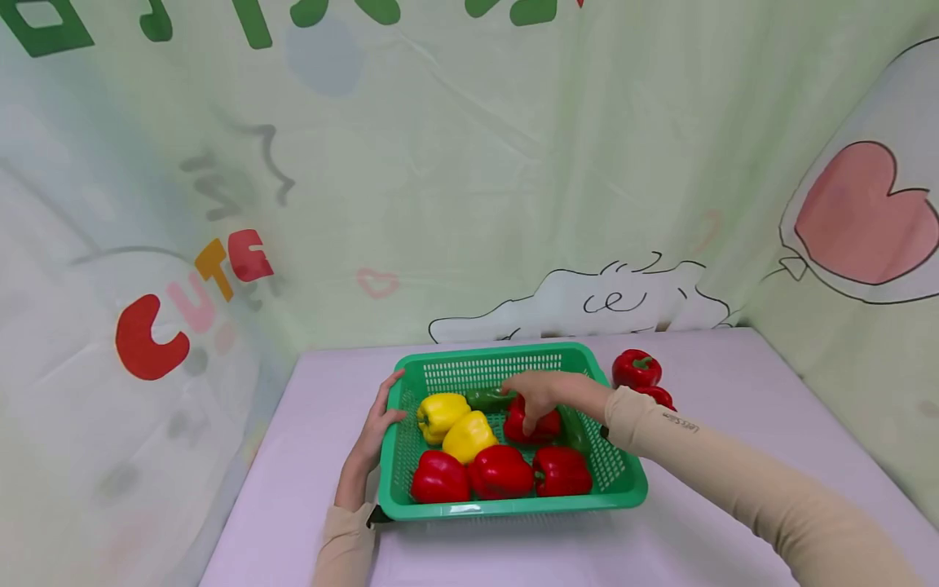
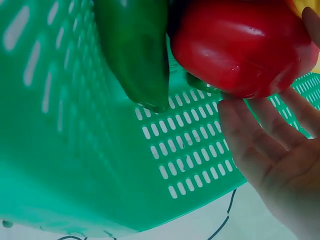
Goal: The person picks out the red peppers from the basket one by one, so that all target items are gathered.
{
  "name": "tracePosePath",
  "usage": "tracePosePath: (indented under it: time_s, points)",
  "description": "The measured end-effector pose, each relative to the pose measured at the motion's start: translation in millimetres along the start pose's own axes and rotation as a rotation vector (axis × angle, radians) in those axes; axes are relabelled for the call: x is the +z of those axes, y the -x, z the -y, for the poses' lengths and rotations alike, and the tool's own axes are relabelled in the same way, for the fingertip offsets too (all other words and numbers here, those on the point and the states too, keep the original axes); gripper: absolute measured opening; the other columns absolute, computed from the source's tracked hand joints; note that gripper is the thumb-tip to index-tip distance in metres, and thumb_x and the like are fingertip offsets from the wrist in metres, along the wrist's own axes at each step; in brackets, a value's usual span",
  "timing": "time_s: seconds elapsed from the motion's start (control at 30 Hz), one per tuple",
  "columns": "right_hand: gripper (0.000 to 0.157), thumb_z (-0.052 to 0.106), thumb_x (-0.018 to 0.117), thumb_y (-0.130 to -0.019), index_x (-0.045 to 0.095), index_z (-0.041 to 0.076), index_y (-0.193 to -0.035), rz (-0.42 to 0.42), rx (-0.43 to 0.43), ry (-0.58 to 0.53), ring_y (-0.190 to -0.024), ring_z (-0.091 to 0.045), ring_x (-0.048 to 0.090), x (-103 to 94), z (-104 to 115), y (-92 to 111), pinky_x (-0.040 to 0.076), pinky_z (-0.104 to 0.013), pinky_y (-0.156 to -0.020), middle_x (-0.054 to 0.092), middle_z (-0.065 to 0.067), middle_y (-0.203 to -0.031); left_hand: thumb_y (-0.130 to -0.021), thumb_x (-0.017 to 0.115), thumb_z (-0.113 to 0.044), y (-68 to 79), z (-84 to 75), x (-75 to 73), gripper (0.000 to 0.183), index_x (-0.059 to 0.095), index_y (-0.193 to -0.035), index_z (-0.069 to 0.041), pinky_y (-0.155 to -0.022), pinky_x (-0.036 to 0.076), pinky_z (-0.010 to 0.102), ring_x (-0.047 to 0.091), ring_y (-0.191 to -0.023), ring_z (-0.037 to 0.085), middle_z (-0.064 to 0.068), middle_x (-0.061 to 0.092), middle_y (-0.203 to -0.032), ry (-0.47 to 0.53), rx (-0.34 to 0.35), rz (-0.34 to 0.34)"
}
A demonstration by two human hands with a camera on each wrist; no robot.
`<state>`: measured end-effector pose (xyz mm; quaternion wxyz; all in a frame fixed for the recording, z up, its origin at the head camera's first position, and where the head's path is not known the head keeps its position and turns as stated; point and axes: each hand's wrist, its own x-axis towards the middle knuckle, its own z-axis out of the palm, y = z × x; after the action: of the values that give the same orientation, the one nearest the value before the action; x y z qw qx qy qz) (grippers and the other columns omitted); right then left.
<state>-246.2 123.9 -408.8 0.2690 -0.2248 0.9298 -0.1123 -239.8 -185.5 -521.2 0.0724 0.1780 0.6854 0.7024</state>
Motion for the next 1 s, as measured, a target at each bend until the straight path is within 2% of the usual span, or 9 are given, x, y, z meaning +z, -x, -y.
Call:
tracePosePath:
  time_s: [0.1,0.23,0.43,0.7,1.0]
  points:
    - [0.071,0.019,0.084,-0.076,0.052,0.006,-0.139,-0.022,-0.01,0.003,-0.119,-0.029,0.048,-1.3,-4.1,1.8,0.048,-0.048,-0.096,0.055,-0.012,-0.133,-0.09,0.041,-0.003,-0.5,0.3,-0.3,0.071,0.022,-0.156,-0.019,-0.103,0.038,0.053,0.029,-0.139,0.043,0.016,0.017,-0.161,-0.002,-0.003,-0.005]
    - [0.071,0.021,0.083,-0.078,0.051,0.005,-0.138,-0.051,-0.064,-0.033,-0.116,-0.03,0.05,-4.6,-8.2,8.4,0.051,-0.047,-0.092,0.056,-0.014,-0.132,-0.089,0.041,-0.003,-0.3,0.3,-0.2,0.071,0.023,-0.155,-0.021,-0.102,0.039,0.053,0.03,-0.138,0.042,0.015,0.018,-0.161,-0.009,-0.011,-0.018]
    - [0.07,0.021,0.082,-0.078,0.05,0.006,-0.138,-0.093,-0.12,-0.107,-0.113,-0.029,0.052,-11.4,-13.4,21.3,0.056,-0.039,-0.079,0.059,-0.012,-0.125,-0.089,0.042,-0.002,1.7,-0.6,-1.4,0.071,0.022,-0.156,-0.019,-0.102,0.039,0.053,0.029,-0.139,0.043,0.015,0.016,-0.161,0.003,-0.012,-0.003]
    - [0.071,0.019,0.083,-0.077,0.05,0.002,-0.137,-0.158,-0.169,-0.18,-0.108,-0.029,0.056,-23.9,-23.1,36.6,0.057,-0.035,-0.074,0.06,-0.014,-0.12,-0.09,0.042,-0.004,2.4,-1.2,-3.0,0.071,0.022,-0.155,-0.02,-0.101,0.039,0.053,0.029,-0.139,0.043,0.014,0.017,-0.161,-0.006,-0.011,0.0]
    - [0.07,0.018,0.081,-0.077,0.049,-0.002,-0.137,-0.222,-0.182,-0.188,-0.11,-0.032,0.053,-22.5,-37.6,40.0,0.056,-0.036,-0.075,0.056,-0.016,-0.122,-0.09,0.04,-0.002,-0.1,1.1,-1.1,0.071,0.02,-0.156,-0.02,-0.099,0.042,0.049,0.029,-0.138,0.043,0.016,0.017,-0.161,0.008,0.005,0.016]
